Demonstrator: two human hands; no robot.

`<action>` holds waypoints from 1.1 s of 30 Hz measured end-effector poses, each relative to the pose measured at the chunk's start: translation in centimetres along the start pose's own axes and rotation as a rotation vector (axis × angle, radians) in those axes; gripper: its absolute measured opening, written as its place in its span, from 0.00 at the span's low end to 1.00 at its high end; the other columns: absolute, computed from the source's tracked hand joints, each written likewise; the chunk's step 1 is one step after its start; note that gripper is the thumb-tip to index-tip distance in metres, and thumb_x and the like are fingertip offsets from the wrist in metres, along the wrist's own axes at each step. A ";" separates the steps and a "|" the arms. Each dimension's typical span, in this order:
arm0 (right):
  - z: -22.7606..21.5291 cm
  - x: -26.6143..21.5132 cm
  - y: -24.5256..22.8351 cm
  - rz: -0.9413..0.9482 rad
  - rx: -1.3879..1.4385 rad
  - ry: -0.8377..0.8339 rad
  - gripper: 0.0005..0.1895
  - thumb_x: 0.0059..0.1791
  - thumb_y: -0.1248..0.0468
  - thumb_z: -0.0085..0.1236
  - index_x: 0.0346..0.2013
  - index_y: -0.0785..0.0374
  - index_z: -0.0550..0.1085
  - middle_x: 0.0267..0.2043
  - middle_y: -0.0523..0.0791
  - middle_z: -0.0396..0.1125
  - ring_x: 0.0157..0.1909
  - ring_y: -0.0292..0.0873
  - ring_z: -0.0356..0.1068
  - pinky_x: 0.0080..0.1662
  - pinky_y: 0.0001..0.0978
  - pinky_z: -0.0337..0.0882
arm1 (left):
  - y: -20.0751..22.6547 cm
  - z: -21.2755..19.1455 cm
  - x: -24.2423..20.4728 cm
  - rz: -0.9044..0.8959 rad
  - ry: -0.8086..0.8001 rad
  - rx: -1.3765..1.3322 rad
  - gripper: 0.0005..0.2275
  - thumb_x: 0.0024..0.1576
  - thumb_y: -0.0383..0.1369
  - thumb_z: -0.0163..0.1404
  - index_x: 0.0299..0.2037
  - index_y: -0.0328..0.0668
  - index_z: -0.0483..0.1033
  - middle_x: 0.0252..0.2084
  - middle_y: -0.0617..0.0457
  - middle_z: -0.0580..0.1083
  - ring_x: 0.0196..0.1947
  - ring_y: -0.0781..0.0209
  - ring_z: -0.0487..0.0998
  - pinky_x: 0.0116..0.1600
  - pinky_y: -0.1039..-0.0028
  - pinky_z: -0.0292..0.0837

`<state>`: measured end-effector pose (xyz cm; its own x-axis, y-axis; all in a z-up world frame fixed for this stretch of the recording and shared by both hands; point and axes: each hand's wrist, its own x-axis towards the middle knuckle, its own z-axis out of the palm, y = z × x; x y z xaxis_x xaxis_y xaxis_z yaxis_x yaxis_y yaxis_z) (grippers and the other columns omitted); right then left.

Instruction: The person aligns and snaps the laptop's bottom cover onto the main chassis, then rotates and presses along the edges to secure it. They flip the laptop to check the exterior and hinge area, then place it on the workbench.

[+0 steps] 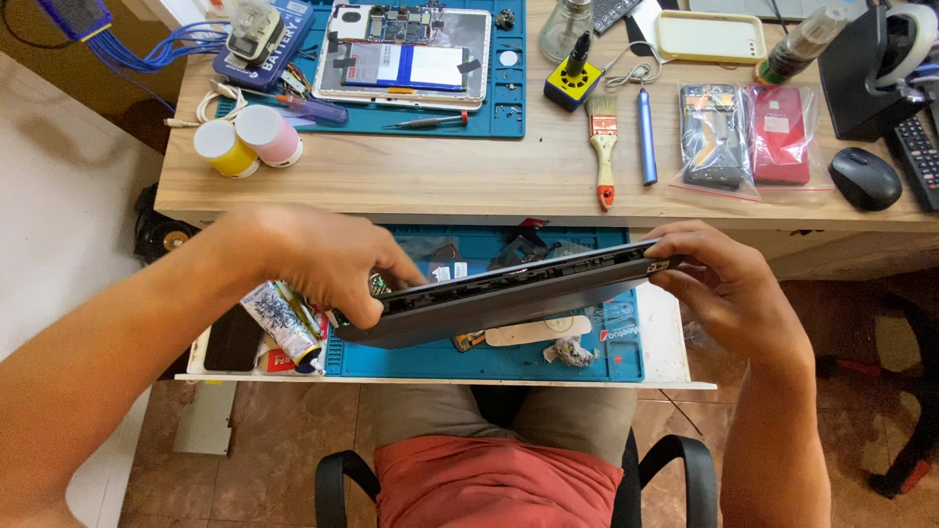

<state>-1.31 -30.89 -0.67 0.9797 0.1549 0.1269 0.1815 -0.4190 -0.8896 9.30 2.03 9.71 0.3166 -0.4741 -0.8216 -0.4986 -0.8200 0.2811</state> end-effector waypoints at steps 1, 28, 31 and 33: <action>0.1 0.1 0.4 -0.011 -0.003 0.008 0.11 0.42 0.76 0.51 0.39 0.65 0.69 0.44 0.47 0.64 0.47 0.37 0.64 0.48 0.23 0.66 | -0.2 0.2 -0.3 -0.031 -0.007 -0.025 0.27 0.37 0.34 0.43 0.52 0.68 0.72 0.35 0.67 0.73 0.28 0.69 0.67 0.34 0.80 0.61; 2.2 -0.6 0.3 -0.218 0.370 -0.019 0.04 0.46 0.66 0.45 0.33 0.58 0.61 0.70 0.55 0.33 0.71 0.58 0.38 0.66 0.51 0.47 | -8.2 13.8 10.7 0.673 1.148 -1.162 0.24 0.54 0.52 0.38 0.39 0.36 0.75 0.29 0.51 0.73 0.28 0.65 0.72 0.28 0.79 0.67; 3.7 -0.2 1.2 -0.275 0.483 0.080 0.06 0.46 0.65 0.47 0.30 0.62 0.61 0.70 0.55 0.34 0.70 0.61 0.38 0.64 0.53 0.48 | -11.9 17.0 17.4 0.905 1.134 -1.446 0.25 0.53 0.54 0.41 0.32 0.35 0.74 0.22 0.50 0.71 0.20 0.64 0.69 0.26 0.78 0.68; 4.2 0.0 1.6 -0.334 0.516 0.142 0.06 0.47 0.67 0.47 0.30 0.66 0.61 0.70 0.57 0.37 0.69 0.63 0.39 0.63 0.54 0.48 | -13.3 17.6 19.7 1.072 1.071 -1.529 0.22 0.58 0.48 0.39 0.27 0.35 0.75 0.15 0.49 0.68 0.11 0.66 0.64 0.22 0.79 0.65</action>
<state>-1.40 -27.76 -3.92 0.8853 0.0681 0.4600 0.4502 0.1227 -0.8845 7.98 9.28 -18.91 0.9169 -0.3108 0.2505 -0.0536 0.5260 0.8488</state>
